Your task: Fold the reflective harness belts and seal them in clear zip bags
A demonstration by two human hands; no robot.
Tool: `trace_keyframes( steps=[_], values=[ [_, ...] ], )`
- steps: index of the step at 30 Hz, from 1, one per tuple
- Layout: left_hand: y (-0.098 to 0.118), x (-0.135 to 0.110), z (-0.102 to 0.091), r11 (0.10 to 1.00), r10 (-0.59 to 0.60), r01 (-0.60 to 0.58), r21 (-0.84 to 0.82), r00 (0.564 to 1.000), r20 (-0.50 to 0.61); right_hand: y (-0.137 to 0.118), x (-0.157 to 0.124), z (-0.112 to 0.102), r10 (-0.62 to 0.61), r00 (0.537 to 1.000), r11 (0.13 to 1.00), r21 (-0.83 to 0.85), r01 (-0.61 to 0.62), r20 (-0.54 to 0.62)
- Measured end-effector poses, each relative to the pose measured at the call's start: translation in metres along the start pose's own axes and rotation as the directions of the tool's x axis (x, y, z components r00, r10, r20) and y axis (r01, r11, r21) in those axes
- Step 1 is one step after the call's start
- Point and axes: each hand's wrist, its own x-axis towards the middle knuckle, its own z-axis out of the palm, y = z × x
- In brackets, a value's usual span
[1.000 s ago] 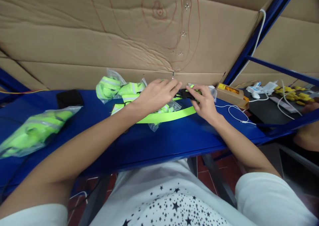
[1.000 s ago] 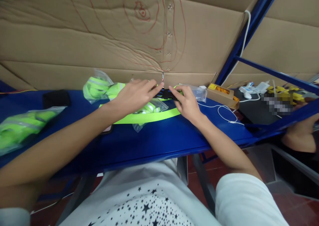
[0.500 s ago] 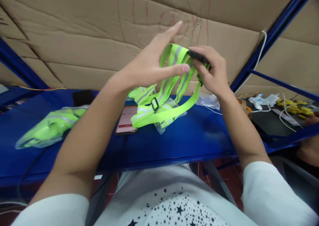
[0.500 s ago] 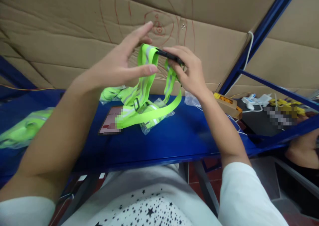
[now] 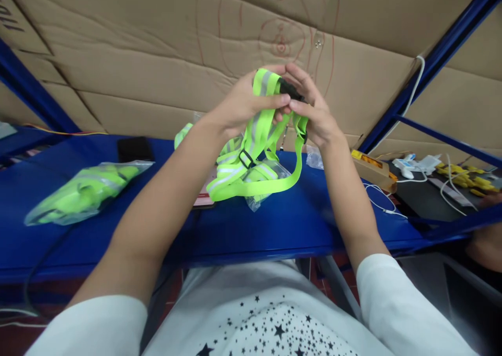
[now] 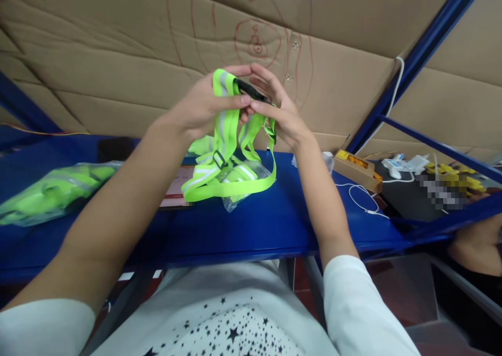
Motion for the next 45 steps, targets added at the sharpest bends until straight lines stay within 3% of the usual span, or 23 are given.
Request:
trace_keyframes(
  steps=[5, 8, 11, 16, 19, 22, 24, 27, 29, 31, 33, 35, 36, 38, 41, 45],
  values=[
    [-0.019, 0.007, -0.019, 0.999, 0.014, -0.014, 0.032, 1.000, 0.003, 0.021, -0.005, 0.001, 0.041, 0.981, 0.982, 0.172, -0.075, 0.190],
    [-0.026, 0.003, -0.018, 0.995, 0.016, -0.018, 0.095, 1.000, 0.020, 0.018, -0.002, 0.009, 0.095, 0.990, 0.977, 0.182, -0.114, 0.106],
    [-0.015, -0.015, -0.003, 0.985, 0.051, -0.047, 0.168, 0.999, -0.019, -0.009, -0.007, 0.011, 0.125, 0.992, 0.969, 0.216, -0.117, -0.024],
    [0.037, -0.049, 0.033, 0.958, 0.140, -0.148, 0.246, 0.989, 0.052, -0.078, -0.037, -0.011, 0.125, 0.989, 0.941, 0.327, -0.091, -0.083],
    [0.063, -0.055, 0.047, 0.936, 0.229, -0.253, 0.244, 0.966, 0.123, -0.111, -0.052, -0.021, 0.029, 0.980, 0.941, 0.337, 0.039, -0.196],
    [0.070, -0.051, 0.057, 0.951, 0.221, -0.255, 0.177, 0.956, 0.192, -0.129, -0.061, -0.016, -0.134, 0.943, 0.936, 0.274, 0.221, -0.303],
    [0.065, -0.048, 0.063, 0.965, 0.210, -0.238, 0.111, 0.953, 0.218, -0.133, -0.065, -0.004, -0.194, 0.907, 0.946, 0.173, 0.273, -0.373],
    [0.043, -0.047, 0.070, 0.987, 0.155, -0.159, 0.016, 0.975, 0.158, -0.125, -0.072, 0.015, -0.239, 0.859, 0.971, -0.103, 0.215, -0.454],
    [0.023, -0.051, 0.070, 0.995, 0.094, -0.090, -0.052, 0.992, 0.086, -0.110, -0.078, 0.021, -0.265, 0.866, 0.957, -0.223, 0.184, -0.425],
    [0.002, -0.058, 0.067, 0.993, 0.025, -0.020, -0.117, 0.999, 0.042, -0.093, -0.084, 0.020, -0.218, 0.931, 0.962, -0.227, 0.154, -0.292],
    [-0.017, -0.066, 0.060, 0.982, -0.071, 0.071, -0.177, 0.997, 0.005, -0.079, -0.091, 0.016, -0.100, 0.993, 0.975, -0.205, 0.086, -0.060],
    [-0.033, -0.076, 0.054, 0.965, -0.175, 0.158, -0.210, 0.983, -0.063, -0.068, -0.096, 0.012, -0.018, 0.991, 0.975, -0.217, 0.048, 0.135],
    [-0.038, -0.081, 0.053, 0.959, -0.211, 0.188, -0.211, 0.973, -0.096, -0.065, -0.098, 0.011, 0.000, 0.984, 0.974, -0.224, 0.040, 0.176],
    [-0.046, -0.090, 0.051, 0.953, -0.255, 0.229, -0.198, 0.959, -0.122, -0.058, -0.101, 0.013, 0.021, 0.988, 0.977, -0.212, 0.012, 0.153],
    [-0.052, -0.100, 0.052, 0.934, -0.286, 0.269, -0.233, 0.957, -0.042, -0.049, -0.104, 0.021, 0.071, 0.996, 0.993, -0.102, -0.065, 0.057],
    [-0.057, -0.105, 0.047, 0.903, -0.260, 0.308, -0.301, 0.947, 0.189, -0.045, -0.110, 0.025, 0.126, 0.992, 0.992, 0.006, -0.126, -0.003]
  ],
)
